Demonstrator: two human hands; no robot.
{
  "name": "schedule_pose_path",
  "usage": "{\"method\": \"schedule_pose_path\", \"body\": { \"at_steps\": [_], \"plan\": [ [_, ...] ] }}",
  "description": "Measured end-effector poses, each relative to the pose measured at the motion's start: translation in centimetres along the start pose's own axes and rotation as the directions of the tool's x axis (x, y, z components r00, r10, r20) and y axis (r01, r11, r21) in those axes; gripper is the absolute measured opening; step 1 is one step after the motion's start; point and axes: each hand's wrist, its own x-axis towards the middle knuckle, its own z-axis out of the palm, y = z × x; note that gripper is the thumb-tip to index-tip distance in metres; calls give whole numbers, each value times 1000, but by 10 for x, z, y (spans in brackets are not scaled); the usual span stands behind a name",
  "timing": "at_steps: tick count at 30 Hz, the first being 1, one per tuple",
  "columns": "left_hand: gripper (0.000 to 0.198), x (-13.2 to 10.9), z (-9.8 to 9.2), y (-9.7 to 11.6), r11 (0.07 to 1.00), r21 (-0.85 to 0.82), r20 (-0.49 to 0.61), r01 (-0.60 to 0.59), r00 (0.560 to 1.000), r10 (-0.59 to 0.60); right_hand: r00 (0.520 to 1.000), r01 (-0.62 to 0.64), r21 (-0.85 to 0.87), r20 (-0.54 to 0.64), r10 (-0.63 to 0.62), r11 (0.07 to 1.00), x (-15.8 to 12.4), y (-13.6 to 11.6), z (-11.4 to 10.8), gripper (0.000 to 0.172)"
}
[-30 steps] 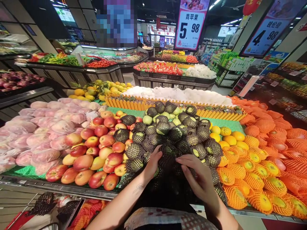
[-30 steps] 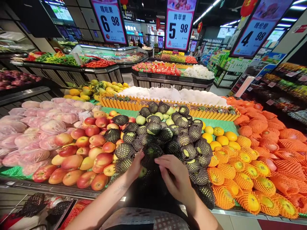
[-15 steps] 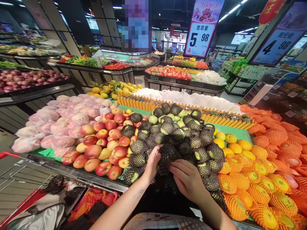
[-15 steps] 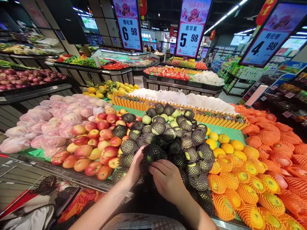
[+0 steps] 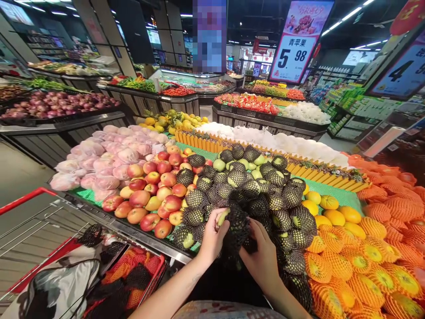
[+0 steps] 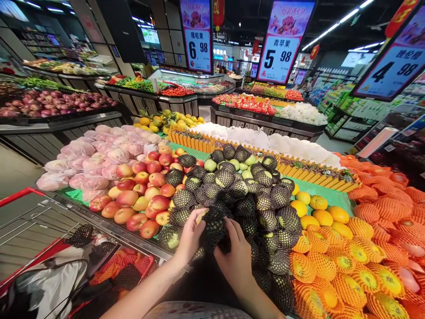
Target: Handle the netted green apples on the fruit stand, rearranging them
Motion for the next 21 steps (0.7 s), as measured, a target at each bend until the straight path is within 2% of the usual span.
{"method": "schedule_pose_path", "body": {
  "at_steps": [5, 8, 11, 14, 16, 18, 21],
  "plan": [
    [34, -16, 5, -6, 998, 58, 11, -2, 1000, 2, 998, 48, 108, 46, -53, 993, -17, 16, 6, 70],
    [38, -28, 5, -6, 987, 162, 22, -24, 1000, 20, 996, -26, 297, 91, -2, 954, -24, 30, 12, 72],
    [47, -40, 3, -3, 973, 232, 34, -16, 999, 9, 983, -170, 541, 153, 103, 824, -26, 37, 13, 80],
    [57, -50, 2, 1, 940, 341, 24, -3, 1000, -5, 966, -259, 673, 187, 180, 693, -27, 35, 8, 93],
    [59, -55, 1, 2, 915, 400, 8, -47, 999, 48, 956, -291, 693, 192, 221, 659, -29, 31, 5, 93],
    [52, -60, 1, 2, 892, 432, -5, -136, 988, 153, 943, -329, 707, 213, 254, 626, -33, 29, 2, 90],
    [33, -65, 1, 0, 824, 486, -31, -291, 936, 349, 916, -392, 743, 266, 299, 542, -45, 31, 3, 90]
  ]
}}
